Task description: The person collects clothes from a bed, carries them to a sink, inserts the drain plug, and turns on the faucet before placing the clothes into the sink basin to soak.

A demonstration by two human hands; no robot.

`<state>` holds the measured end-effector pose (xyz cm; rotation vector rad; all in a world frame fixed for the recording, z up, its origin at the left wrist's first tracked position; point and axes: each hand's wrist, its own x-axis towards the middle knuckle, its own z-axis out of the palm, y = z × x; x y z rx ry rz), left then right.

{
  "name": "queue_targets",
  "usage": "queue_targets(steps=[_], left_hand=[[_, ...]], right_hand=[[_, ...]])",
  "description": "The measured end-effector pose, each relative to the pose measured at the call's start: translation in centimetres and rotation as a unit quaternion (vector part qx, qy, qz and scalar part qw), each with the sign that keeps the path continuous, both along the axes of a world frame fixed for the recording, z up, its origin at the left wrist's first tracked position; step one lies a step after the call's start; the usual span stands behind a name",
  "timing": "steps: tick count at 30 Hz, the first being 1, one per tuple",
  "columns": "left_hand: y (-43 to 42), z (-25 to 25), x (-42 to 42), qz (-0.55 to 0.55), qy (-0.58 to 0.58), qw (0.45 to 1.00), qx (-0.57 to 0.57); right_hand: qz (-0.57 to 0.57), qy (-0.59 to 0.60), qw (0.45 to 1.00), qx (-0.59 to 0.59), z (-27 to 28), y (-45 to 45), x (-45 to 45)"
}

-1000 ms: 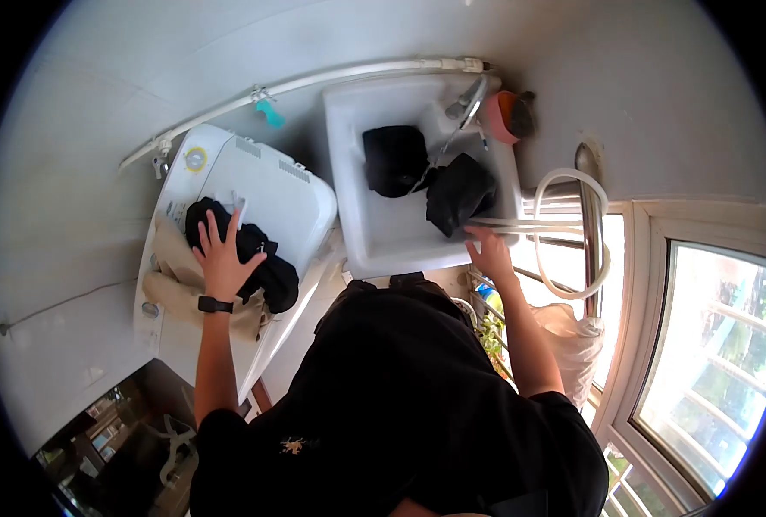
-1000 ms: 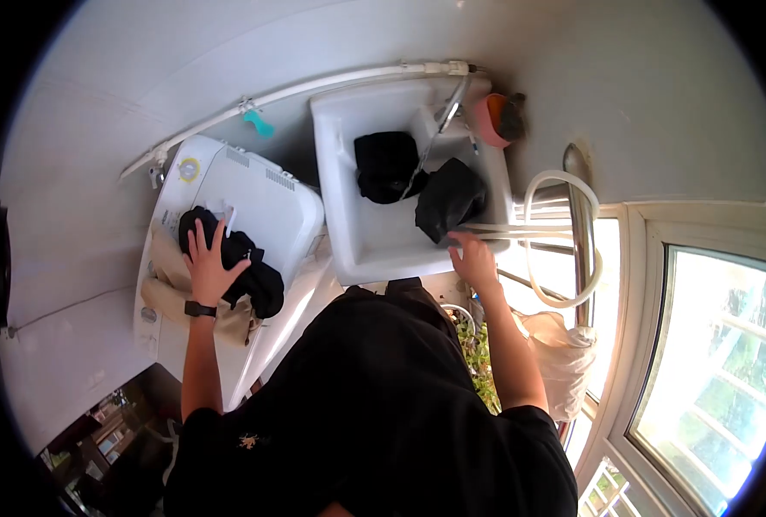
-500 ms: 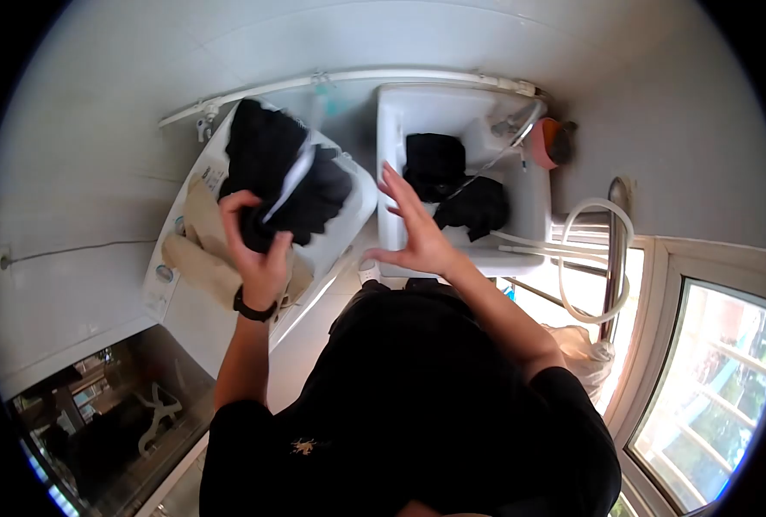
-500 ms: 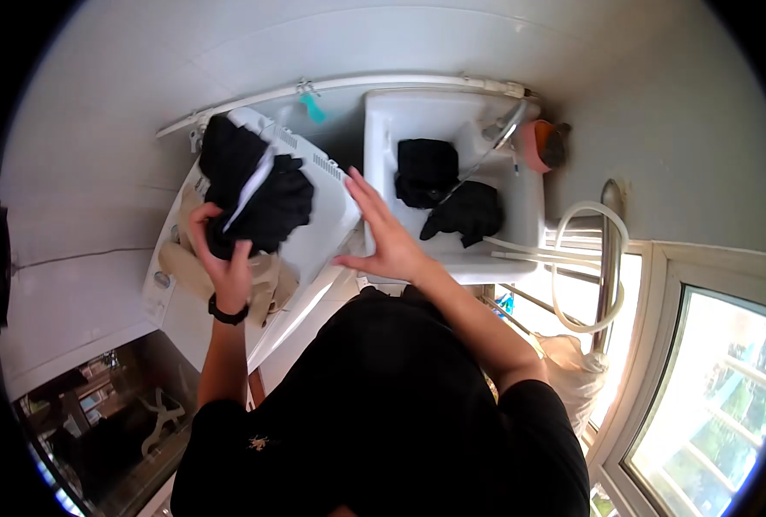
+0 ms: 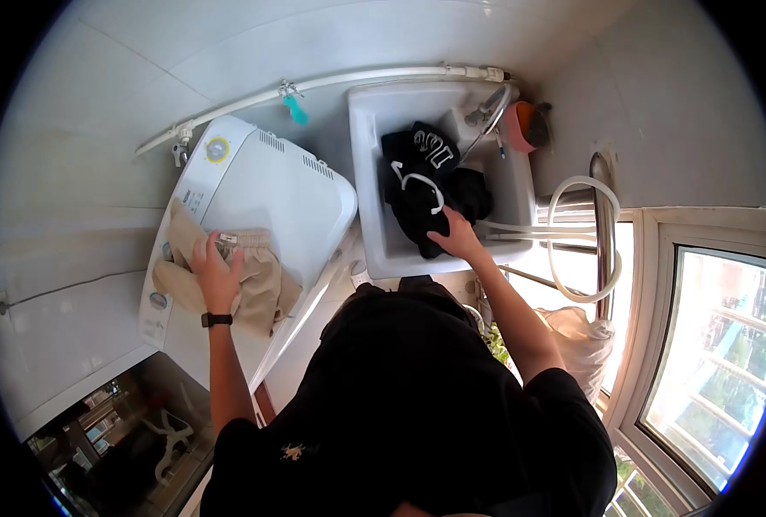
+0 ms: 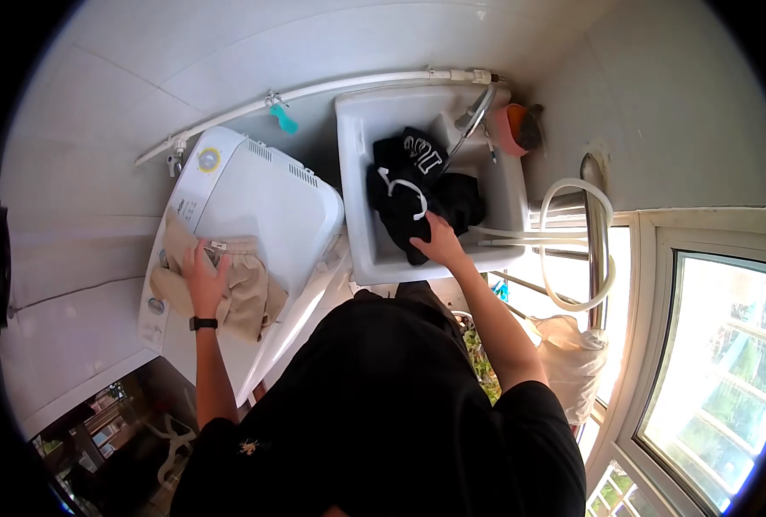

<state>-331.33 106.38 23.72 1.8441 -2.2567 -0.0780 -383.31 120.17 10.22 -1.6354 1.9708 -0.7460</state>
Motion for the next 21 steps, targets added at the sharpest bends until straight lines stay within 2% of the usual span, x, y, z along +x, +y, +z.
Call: queue_targets(steps=[2,3,4,5,8,9,12,13,16,17,19,21], left_hand=[[1.6,0.1,1.3,0.113,-0.046,0.992,0.032],[2.4,0.1,1.9,0.17,-0.069,0.982,0.048],[3.0,-2.3,4.2,0.155,-0.056,0.985,0.049],[3.2,-6.7,7.6,0.14,-0.043,0.988,0.051],[3.4,-8.8,8.4,0.145,-0.019,0.986,0.077],[3.4,-8.9,8.2,0.154,-0.014,0.984,0.089],[1.4,-9.7,10.8,0.16,0.122,0.976,0.079],[1.0,-7.4,9.4,0.153,0.139,0.976,0.067],[0.4,-0.1,2.7,0.096,0.297,0.949,0.051],[0.5,2.7,-0.1,0.039,0.354,0.931,0.082],[0.3,5.5,-5.1,-0.037,0.418,0.901,0.109],[-0.2,7.2,-10.2,-0.092,0.466,0.868,0.141]], right_hand=[[0.001,-0.144,0.989,0.036,0.5,1.0,0.4],[-0.002,-0.141,0.989,0.041,0.5,1.5,0.6],[-0.004,-0.138,0.989,0.045,0.5,1.8,0.9],[-0.006,-0.135,0.99,0.049,0.5,2.2,1.3],[-0.005,-0.197,0.973,0.119,2.5,2.4,2.4],[0.013,-0.191,0.976,0.106,2.7,2.4,2.8],[0.044,-0.218,0.971,0.085,3.7,2.0,3.8],[0.053,-0.224,0.971,0.068,4.2,1.6,4.1],[0.059,-0.252,0.965,0.034,6.9,1.0,5.0],[0.055,-0.267,0.961,0.034,9.1,0.6,5.3],[0.064,-0.291,0.953,0.046,11.2,-0.3,5.5],[0.075,-0.304,0.95,-0.01,14.8,-1.3,6.2]])
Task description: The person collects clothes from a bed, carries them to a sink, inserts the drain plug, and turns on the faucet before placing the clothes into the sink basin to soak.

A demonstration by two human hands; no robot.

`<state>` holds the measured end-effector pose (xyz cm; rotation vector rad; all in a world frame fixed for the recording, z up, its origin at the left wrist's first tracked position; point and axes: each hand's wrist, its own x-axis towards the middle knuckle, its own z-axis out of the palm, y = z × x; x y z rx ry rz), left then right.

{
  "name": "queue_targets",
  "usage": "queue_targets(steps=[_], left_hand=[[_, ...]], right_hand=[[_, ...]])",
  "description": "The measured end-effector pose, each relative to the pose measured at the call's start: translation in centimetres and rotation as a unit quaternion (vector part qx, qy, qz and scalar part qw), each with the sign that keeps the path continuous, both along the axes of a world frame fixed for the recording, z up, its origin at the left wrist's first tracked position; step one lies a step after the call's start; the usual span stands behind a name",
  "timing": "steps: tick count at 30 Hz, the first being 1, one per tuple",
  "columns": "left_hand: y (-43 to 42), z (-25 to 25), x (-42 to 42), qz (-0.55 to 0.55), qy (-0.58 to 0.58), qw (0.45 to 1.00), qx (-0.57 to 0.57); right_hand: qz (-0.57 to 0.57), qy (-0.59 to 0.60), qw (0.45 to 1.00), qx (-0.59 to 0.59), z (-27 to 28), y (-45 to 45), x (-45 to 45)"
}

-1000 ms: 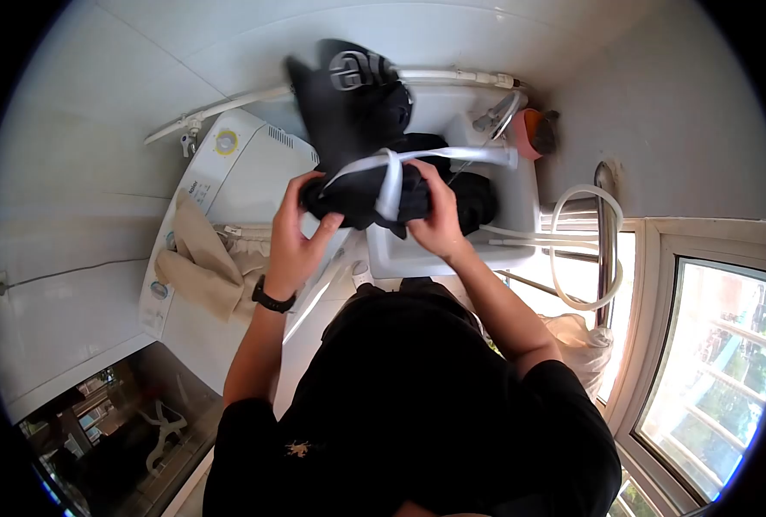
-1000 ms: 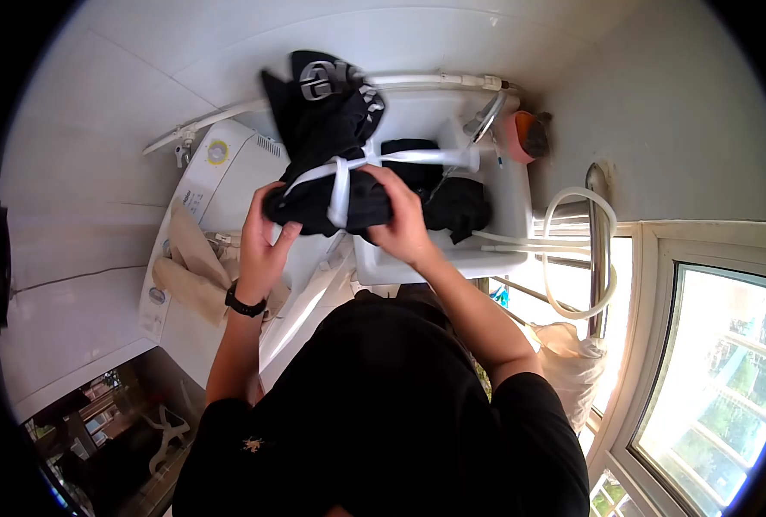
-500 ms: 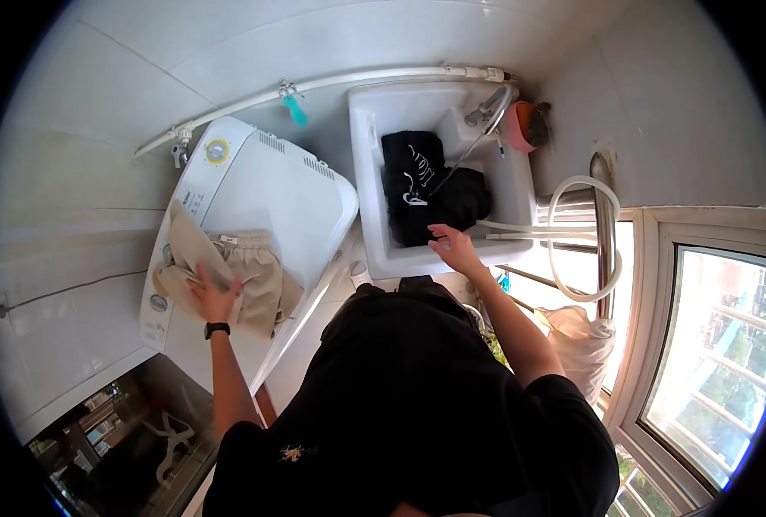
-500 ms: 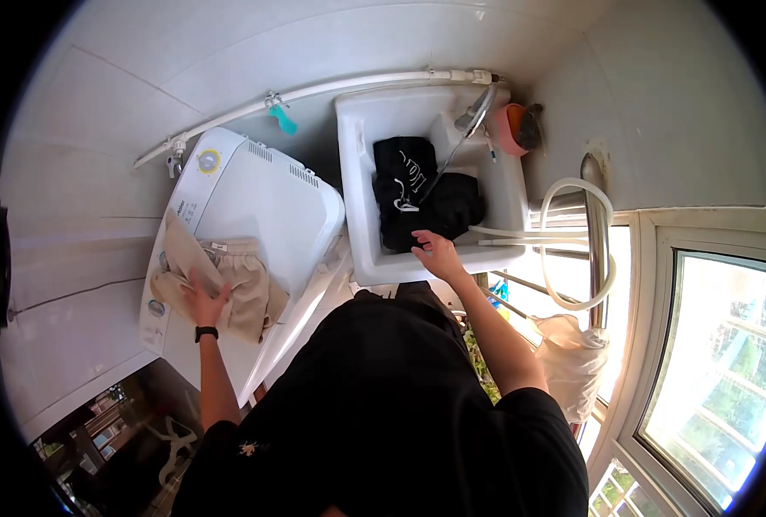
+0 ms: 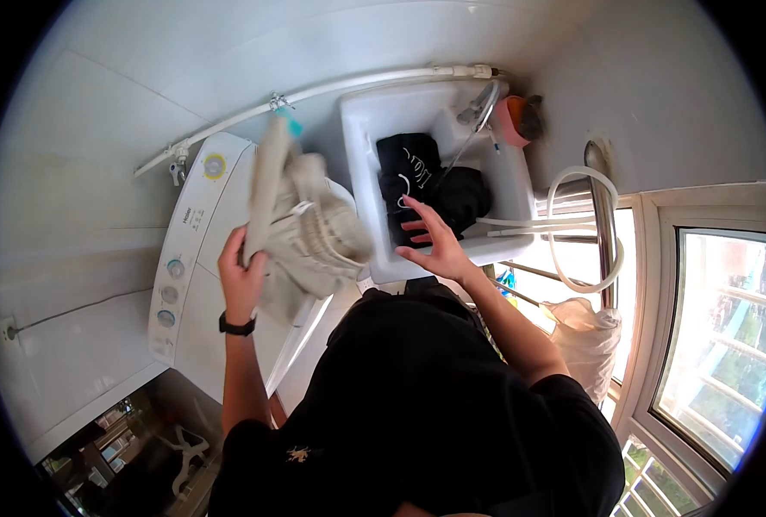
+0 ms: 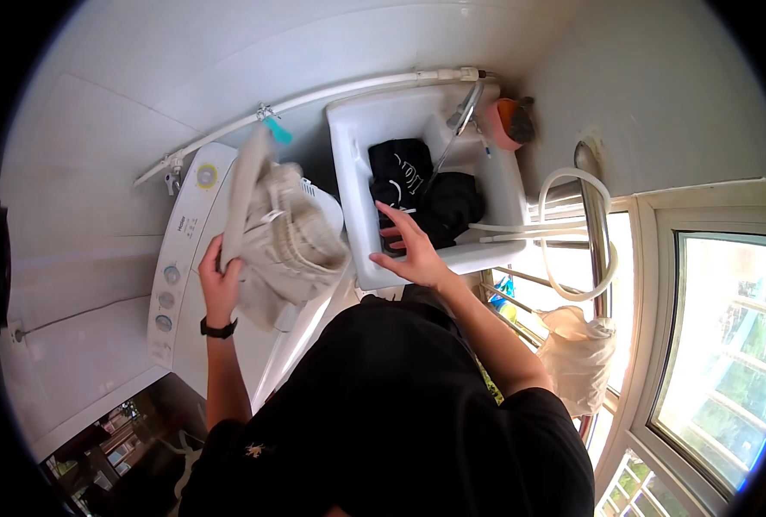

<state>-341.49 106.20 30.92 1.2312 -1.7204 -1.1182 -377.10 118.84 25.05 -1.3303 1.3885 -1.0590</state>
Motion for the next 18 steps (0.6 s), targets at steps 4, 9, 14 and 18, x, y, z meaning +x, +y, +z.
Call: queue_targets(steps=[4,9,14,18], left_hand=[[-2.7,0.0,-10.6,-0.082,0.053,0.994,-0.045],[-7.7,-6.8,-20.3,-0.104,0.029,0.981,-0.162],[-10.5,-22.3,-23.5,-0.151,-0.204,0.948,-0.194],[-5.6,-20.5,-22.4,-0.247,-0.158,0.955,-0.034]], right_hand=[[0.0,-0.009,0.993,-0.116,0.4,-3.0,-0.2],[-0.092,0.247,0.947,-0.183,-6.8,-5.5,-4.8],[-0.211,0.108,0.971,0.02,-9.5,-0.1,-7.2],[-0.186,0.073,0.975,0.095,-11.7,7.3,-8.9]])
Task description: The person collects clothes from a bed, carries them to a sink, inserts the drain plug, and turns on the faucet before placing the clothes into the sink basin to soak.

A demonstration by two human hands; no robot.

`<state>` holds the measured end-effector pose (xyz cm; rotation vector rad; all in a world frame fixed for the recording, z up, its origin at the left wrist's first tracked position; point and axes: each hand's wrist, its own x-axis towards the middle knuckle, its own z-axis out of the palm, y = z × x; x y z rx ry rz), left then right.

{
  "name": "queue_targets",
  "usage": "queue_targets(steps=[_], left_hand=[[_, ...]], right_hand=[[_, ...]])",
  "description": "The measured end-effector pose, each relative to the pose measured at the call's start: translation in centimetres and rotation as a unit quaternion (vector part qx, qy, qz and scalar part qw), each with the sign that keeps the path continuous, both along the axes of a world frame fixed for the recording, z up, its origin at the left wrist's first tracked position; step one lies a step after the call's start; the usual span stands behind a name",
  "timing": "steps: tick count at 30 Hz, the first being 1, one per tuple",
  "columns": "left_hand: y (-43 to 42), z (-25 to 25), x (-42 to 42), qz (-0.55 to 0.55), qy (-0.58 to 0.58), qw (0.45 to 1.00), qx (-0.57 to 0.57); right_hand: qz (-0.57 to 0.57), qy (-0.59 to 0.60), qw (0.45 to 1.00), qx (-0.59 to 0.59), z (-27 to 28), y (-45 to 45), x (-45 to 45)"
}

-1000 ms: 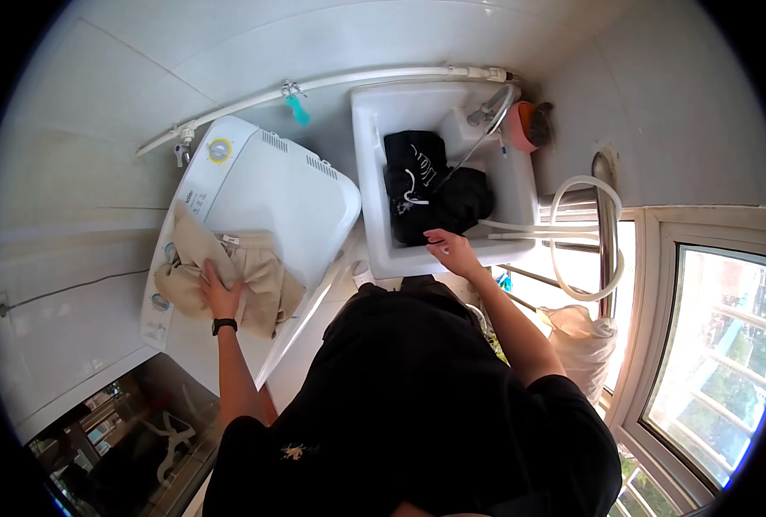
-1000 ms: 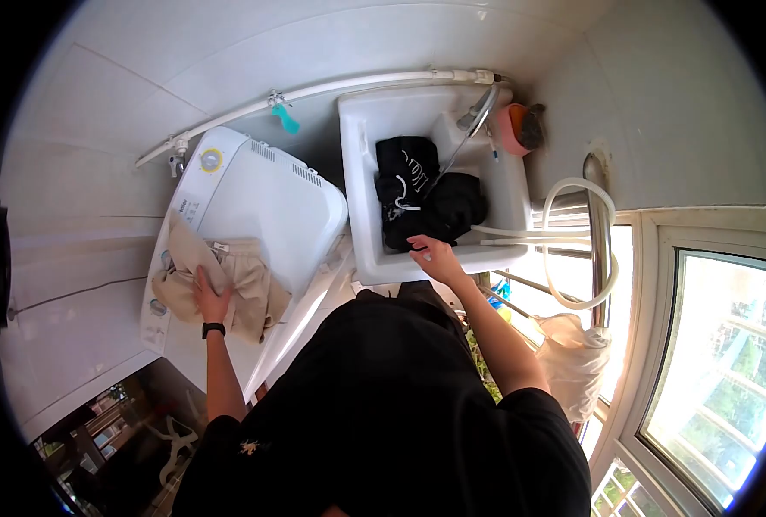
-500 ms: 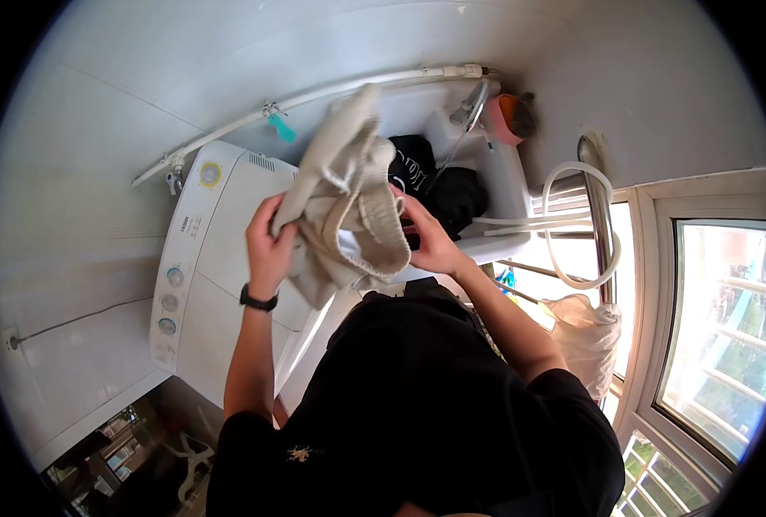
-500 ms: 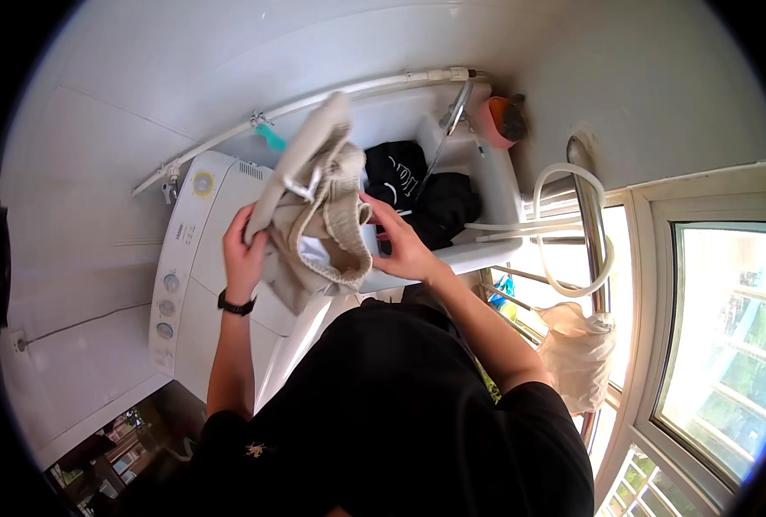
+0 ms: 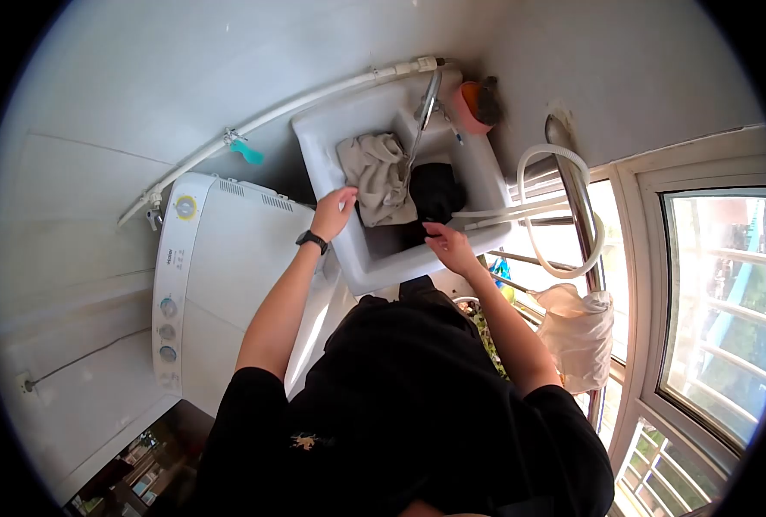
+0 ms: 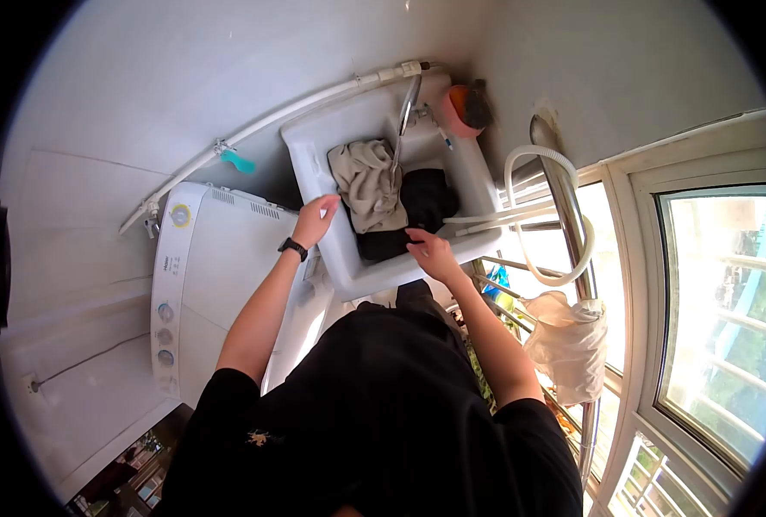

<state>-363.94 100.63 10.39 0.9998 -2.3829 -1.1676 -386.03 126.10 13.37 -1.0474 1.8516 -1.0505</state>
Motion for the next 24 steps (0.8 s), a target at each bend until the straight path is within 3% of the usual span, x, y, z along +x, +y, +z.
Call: queue_targets(steps=[3,5,11,16,24], left_hand=[[5.0,0.2,3.1,0.015,-0.042,0.995,0.092],[7.6,-2.2,6.2,0.032,-0.043,0.985,0.162],[13.0,1.6,8.3,0.08,-0.096,0.968,0.216],[14.2,1.7,7.5,0.076,-0.048,0.975,0.204],[10.8,0.6,6.6,-0.055,-0.071,0.981,0.172]], right_hand=[[-0.01,-0.016,0.999,0.031,-1.6,4.2,-0.8],[-0.023,-0.04,0.998,0.036,-2.4,5.8,-1.0],[0.037,-0.057,0.996,0.051,-6.0,5.2,-0.8],[0.098,-0.029,0.993,0.054,-6.1,1.5,-0.1],[0.078,0.022,0.994,0.073,-5.8,1.2,1.1]])
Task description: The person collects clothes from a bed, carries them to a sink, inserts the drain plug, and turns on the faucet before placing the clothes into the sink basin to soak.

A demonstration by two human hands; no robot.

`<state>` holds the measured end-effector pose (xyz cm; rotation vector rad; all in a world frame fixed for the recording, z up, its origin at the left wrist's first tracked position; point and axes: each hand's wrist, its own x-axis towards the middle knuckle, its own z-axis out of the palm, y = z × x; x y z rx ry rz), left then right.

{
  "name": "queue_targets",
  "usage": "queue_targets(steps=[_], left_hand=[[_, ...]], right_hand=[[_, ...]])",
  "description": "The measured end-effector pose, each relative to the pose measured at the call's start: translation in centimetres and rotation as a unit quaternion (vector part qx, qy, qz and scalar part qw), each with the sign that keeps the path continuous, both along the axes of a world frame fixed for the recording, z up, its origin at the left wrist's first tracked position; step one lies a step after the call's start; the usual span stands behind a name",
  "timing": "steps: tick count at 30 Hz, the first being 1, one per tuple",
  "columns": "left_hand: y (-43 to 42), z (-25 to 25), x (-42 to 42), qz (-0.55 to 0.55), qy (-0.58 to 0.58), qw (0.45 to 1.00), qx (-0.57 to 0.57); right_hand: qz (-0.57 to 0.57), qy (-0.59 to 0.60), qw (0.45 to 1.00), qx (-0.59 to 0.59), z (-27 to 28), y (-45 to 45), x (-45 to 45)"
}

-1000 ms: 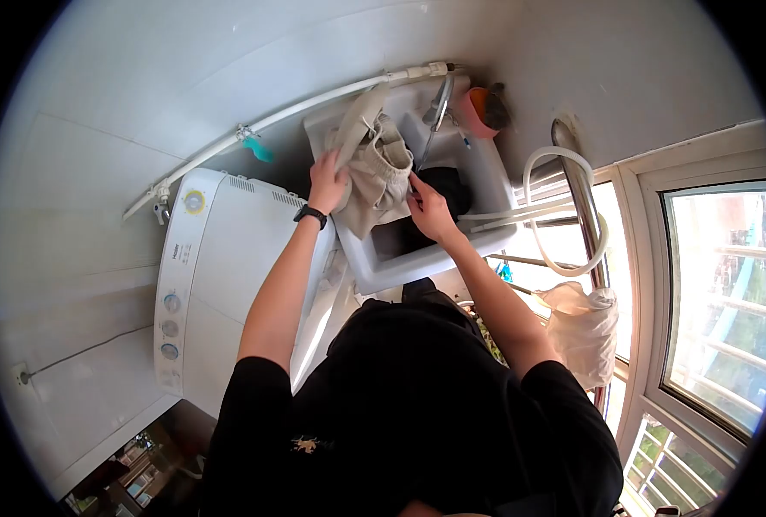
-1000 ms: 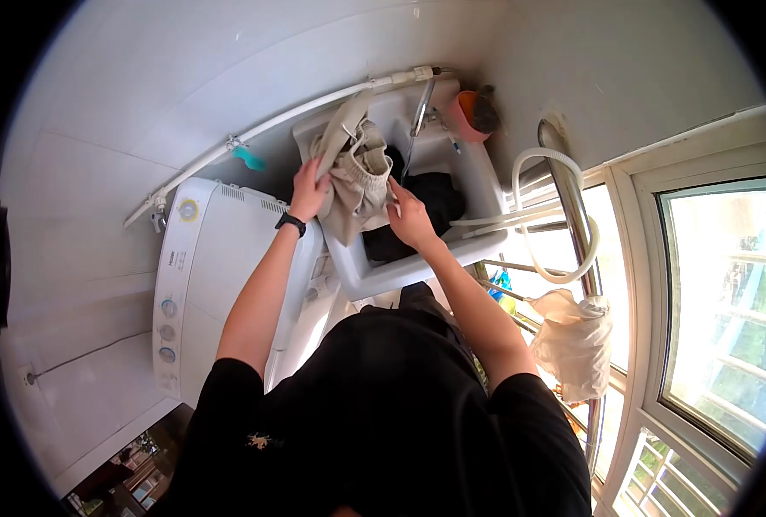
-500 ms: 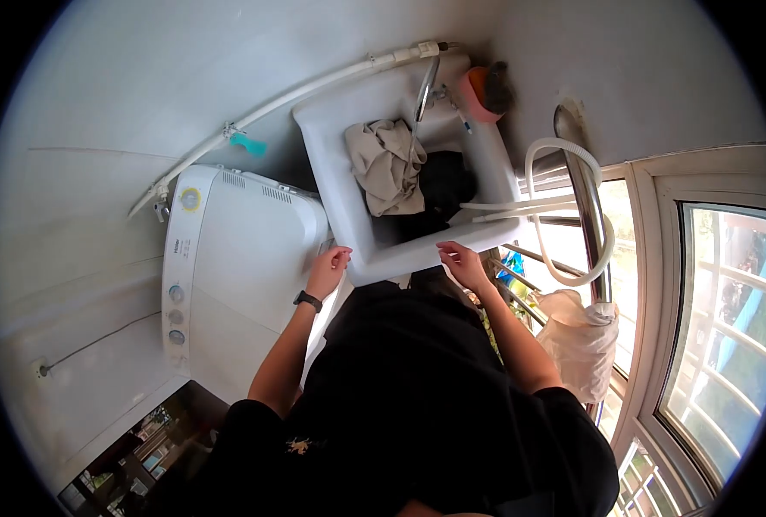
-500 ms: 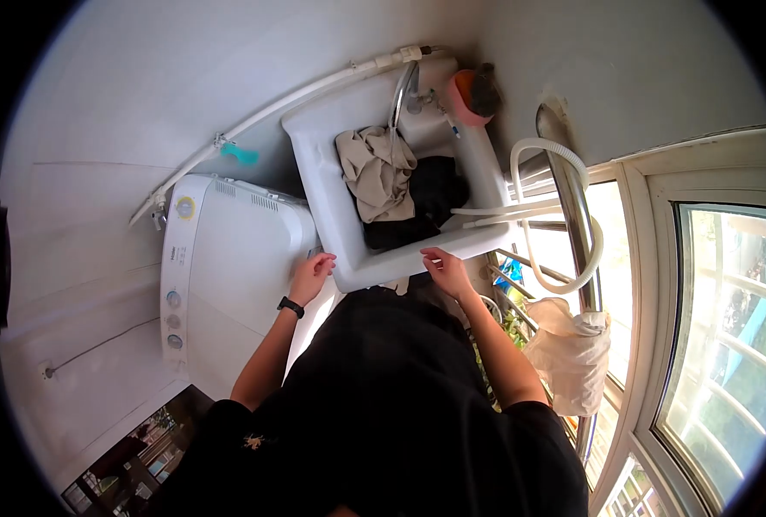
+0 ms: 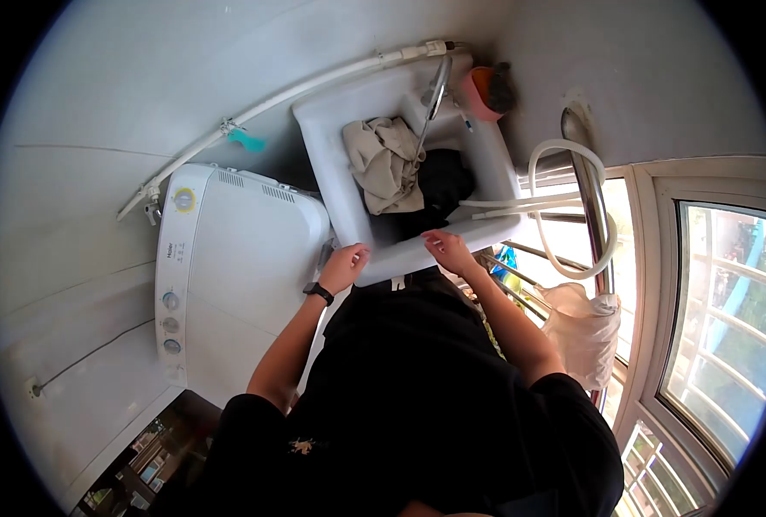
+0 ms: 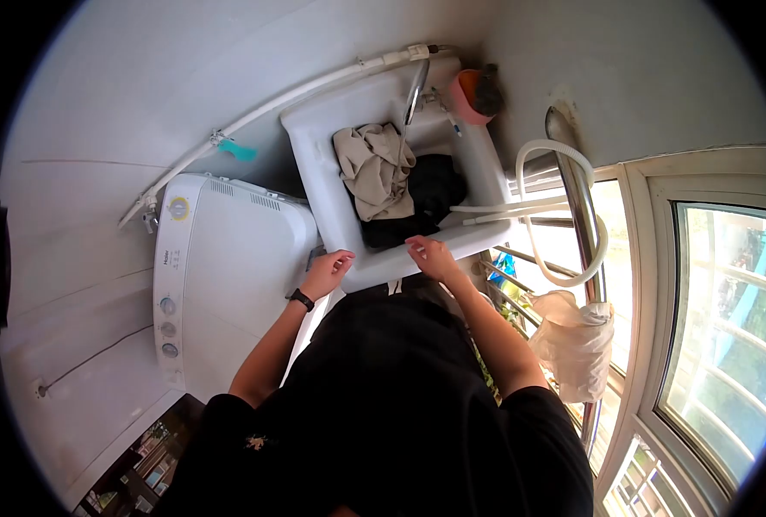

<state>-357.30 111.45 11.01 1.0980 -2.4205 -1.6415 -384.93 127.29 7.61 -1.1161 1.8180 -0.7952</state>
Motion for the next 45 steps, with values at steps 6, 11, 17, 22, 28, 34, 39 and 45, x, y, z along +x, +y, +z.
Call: queue_targets(steps=[6,11,17,22,28,34,39,45], left_hand=[[-2.6,-1.5,-0.5,-0.105,-0.002,0.994,-0.026],[-3.1,-3.0,-0.2,-0.228,-0.111,0.93,-0.266],[-3.4,-5.3,0.8,-0.271,-0.198,0.792,-0.509],[-3.7,-3.1,0.5,-0.31,-0.275,0.792,-0.448],[-3.5,-7.9,2.2,-0.291,-0.25,0.767,-0.514],[-4.1,-5.6,1.2,-0.324,-0.265,0.787,-0.453],[-3.7,-6.1,0.9,-0.325,-0.281,0.779,-0.458],[-3.9,-5.5,0.3,-0.342,-0.303,0.769,-0.448]], right_hand=[[-0.038,0.028,0.998,0.043,1.1,1.9,2.1],[-0.067,0.13,0.988,0.041,1.2,3.4,4.6],[-0.06,0.306,0.945,0.101,1.5,4.1,5.2],[0.005,0.359,0.924,0.133,1.7,4.2,3.6],[0.109,0.406,0.889,0.182,0.1,4.9,3.6],[0.171,0.388,0.883,0.202,0.9,3.6,2.5],[0.235,0.353,0.88,0.214,1.7,2.2,1.3],[0.257,0.37,0.868,0.21,1.6,2.2,1.4]])
